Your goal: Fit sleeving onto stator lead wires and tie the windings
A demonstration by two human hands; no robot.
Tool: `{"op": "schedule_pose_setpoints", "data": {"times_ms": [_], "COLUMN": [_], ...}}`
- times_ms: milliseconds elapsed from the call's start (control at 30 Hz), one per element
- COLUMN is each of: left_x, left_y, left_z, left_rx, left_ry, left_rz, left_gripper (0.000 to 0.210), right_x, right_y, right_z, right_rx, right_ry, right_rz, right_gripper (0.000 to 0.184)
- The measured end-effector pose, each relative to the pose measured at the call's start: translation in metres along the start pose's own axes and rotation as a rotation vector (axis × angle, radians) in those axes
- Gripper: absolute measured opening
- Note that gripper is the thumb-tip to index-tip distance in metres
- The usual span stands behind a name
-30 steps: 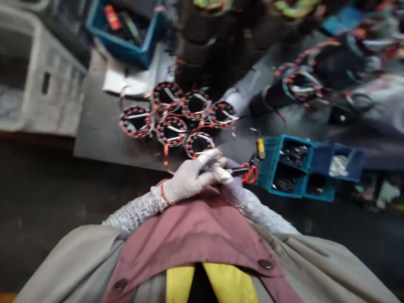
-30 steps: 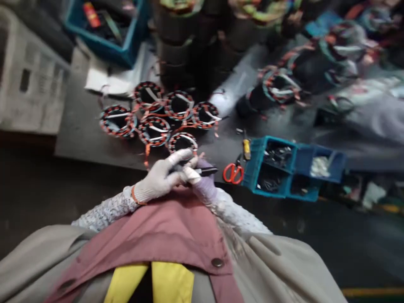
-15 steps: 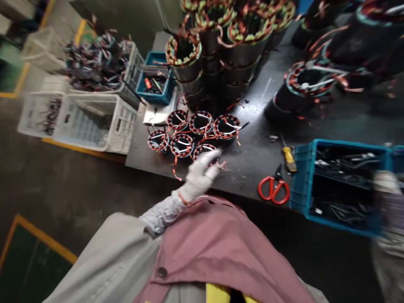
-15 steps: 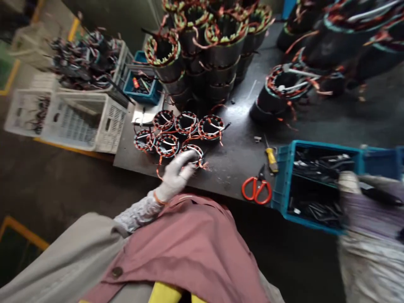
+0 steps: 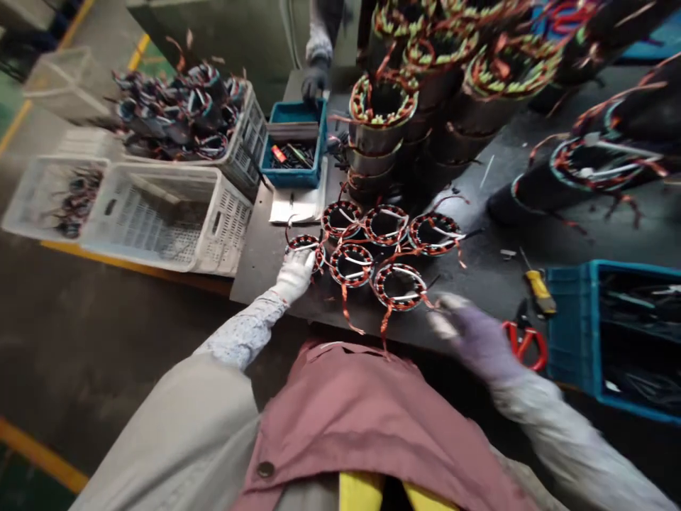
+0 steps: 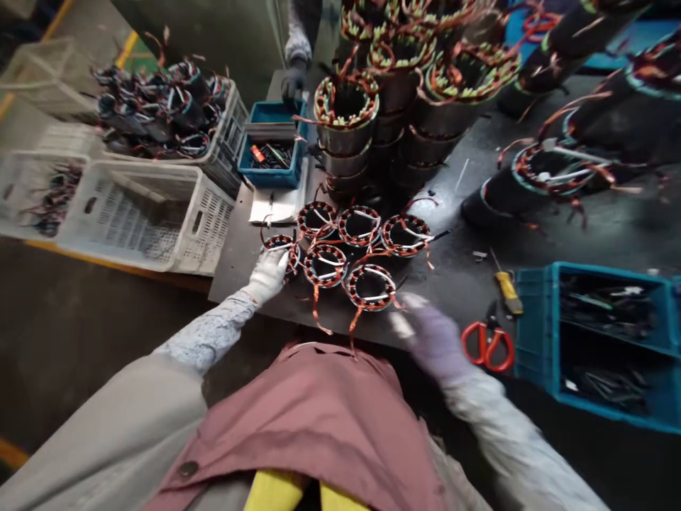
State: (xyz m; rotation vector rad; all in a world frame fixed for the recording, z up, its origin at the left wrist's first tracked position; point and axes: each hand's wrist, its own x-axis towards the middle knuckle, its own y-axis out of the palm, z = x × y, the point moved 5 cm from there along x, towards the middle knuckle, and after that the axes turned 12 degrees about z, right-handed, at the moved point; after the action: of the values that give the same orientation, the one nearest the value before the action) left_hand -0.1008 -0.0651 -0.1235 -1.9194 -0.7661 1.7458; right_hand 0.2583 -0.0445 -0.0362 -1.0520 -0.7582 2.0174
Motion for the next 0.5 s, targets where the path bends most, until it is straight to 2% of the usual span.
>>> {"op": "schedule_pose_setpoints", "data": {"times_ms": [67,133,233,300,333,400,433,500], "left_x": [0.010,0.014,0.011,0.007,0.006,0.004,0.003,0.003], "left_y": [0.004,0.008,0.014,0.019,0.021,0.024,0.025,0.027], "left_z": [0.006,0.012,0.021,0.026,0.029,0.035,0.037,0.043], "left_rx": [-0.028,-0.058,-0.100,-0.125,-0.138,-0.164,-0.177,-0.199], "left_ry": [0.061,0.122,0.202,0.239,0.249,0.252,0.248,0.239], "left_rz": [0.019,0.051,0.090,0.108,0.116,0.131,0.141,0.161], "left_gripper": [0.057,0.057,0.059,0.061,0.061,0.060,0.059,0.057], "right_x": [0.033,0.064,0.086,0.084,0.082,0.079,0.080,0.086], "right_y": [0.053,0.085,0.092,0.086,0.083,0.083,0.088,0.109], "right_z": [0.051,0.075,0.079,0.079,0.083,0.103,0.116,0.141], "right_rx": [-0.067,-0.140,-0.161,-0.164,-0.196,-0.320,-0.396,-0.531], "right_ry": [0.094,0.291,0.567,0.657,0.657,0.534,0.433,0.256], "right_rz": [0.119,0.204,0.299,0.274,0.220,0.111,0.103,0.207], "right_gripper": [0.044,0.046,0.052,0.053,0.052,0.052,0.053,0.061]}}
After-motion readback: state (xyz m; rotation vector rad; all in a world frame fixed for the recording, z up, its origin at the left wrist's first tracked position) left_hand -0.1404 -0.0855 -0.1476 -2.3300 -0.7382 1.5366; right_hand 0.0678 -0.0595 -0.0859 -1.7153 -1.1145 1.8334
